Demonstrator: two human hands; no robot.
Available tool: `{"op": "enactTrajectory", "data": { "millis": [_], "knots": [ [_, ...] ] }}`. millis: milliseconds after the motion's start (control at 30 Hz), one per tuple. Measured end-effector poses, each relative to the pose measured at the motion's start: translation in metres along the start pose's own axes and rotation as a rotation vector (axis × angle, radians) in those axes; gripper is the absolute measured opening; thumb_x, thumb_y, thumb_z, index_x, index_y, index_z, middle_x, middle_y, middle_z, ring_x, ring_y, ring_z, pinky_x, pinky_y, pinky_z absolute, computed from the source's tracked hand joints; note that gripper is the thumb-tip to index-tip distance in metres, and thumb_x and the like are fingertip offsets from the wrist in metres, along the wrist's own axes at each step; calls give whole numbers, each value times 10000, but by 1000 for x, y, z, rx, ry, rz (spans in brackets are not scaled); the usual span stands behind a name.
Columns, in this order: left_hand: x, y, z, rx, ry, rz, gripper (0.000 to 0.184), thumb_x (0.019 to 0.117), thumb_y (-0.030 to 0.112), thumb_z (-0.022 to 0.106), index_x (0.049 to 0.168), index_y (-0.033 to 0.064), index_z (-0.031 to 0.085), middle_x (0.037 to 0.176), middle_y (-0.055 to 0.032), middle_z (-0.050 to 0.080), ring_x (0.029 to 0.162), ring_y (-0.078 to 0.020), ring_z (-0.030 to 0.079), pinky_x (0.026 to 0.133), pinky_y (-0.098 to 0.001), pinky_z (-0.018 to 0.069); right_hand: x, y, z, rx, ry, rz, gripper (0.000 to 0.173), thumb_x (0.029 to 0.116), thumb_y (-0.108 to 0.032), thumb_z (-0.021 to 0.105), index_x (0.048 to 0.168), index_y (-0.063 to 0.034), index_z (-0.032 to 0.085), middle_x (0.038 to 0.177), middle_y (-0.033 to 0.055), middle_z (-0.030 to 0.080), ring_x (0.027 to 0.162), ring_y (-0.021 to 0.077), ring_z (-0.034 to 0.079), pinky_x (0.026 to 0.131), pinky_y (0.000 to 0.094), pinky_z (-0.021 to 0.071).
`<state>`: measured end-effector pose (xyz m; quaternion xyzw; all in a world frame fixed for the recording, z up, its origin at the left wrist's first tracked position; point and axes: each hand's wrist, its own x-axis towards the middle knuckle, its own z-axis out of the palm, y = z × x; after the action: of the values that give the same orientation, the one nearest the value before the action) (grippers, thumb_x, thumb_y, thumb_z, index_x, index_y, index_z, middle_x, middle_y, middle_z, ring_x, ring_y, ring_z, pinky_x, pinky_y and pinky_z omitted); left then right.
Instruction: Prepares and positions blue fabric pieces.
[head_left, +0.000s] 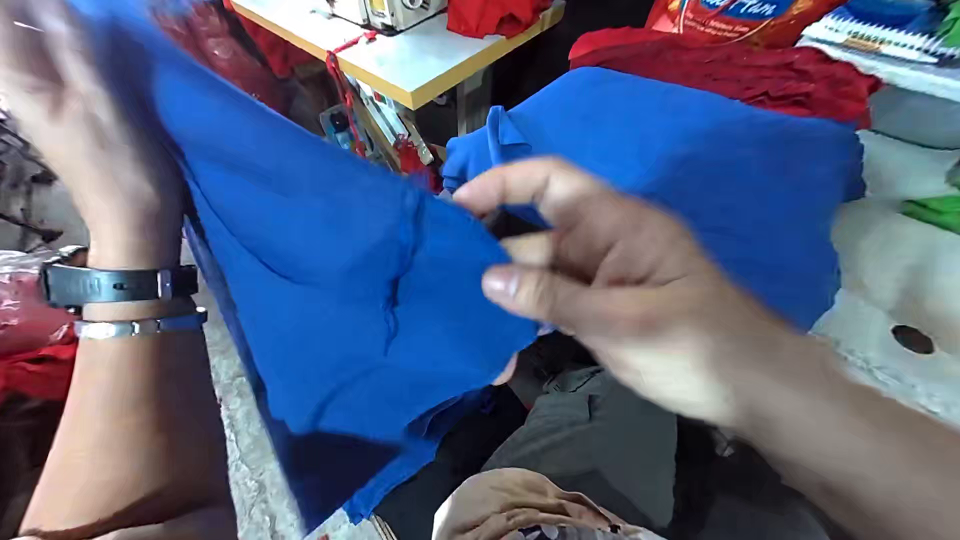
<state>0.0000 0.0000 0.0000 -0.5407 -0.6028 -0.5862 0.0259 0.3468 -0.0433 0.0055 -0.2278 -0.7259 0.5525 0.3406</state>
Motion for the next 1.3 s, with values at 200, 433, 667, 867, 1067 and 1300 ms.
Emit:
{"op": "enactTrajectory", "data": {
  "millis": [200,433,667,867,1067,1300],
  "knots": [
    [-48,-86,83,315,-715,-124,337,1082,187,475,1212,-85,626,1126,-310,654,1091,-442,639,968,-652,454,-23,148,12,-176,-103,345,229,1036,5,473,1159,-34,662,1008,90,694,771,144,691,703,329,603],
    [-171,-181,153,530,-942,-370,569,987,243,669,1477,7,498,1497,-330,441,1401,-544,383,1082,-754,287,-38,225,-18,-503,-571,825,482,1031,-17,526,1505,15,443,1508,262,465,1370,397,491,1149,507,377],
    [-276,-145,156,473,-639,33,668,972,486,560,1415,-15,562,1506,-347,428,1394,-588,375,1077,-782,272,-107,143,-80,-521,-286,192,227,959,18,621,1172,19,700,1119,208,702,991,320,713,885,431,585],
    [-351,-126,171,555,-981,-59,698,1012,542,432,1499,49,512,1586,-349,311,1447,-620,253,1131,-793,126,-142,99,-179,-1030,296,-133,202,1038,-181,520,1063,-146,717,1041,13,707,1032,99,669,921,239,550],
    [-326,-113,181,425,-801,-6,799,975,508,572,1479,-100,447,1548,-421,298,1418,-659,258,1111,-815,134,-156,116,-227,-1005,186,13,524,774,-537,767,1067,-109,690,1230,69,650,1220,260,584,1004,465,492],
    [-243,47,250,-15,-496,379,412,1009,299,571,1256,-26,629,1403,-339,509,1352,-488,462,1093,-609,388,-180,133,-232,-581,403,-127,112,933,-173,706,921,-84,774,1253,29,710,1357,147,539,1161,294,421]
  ]
}}
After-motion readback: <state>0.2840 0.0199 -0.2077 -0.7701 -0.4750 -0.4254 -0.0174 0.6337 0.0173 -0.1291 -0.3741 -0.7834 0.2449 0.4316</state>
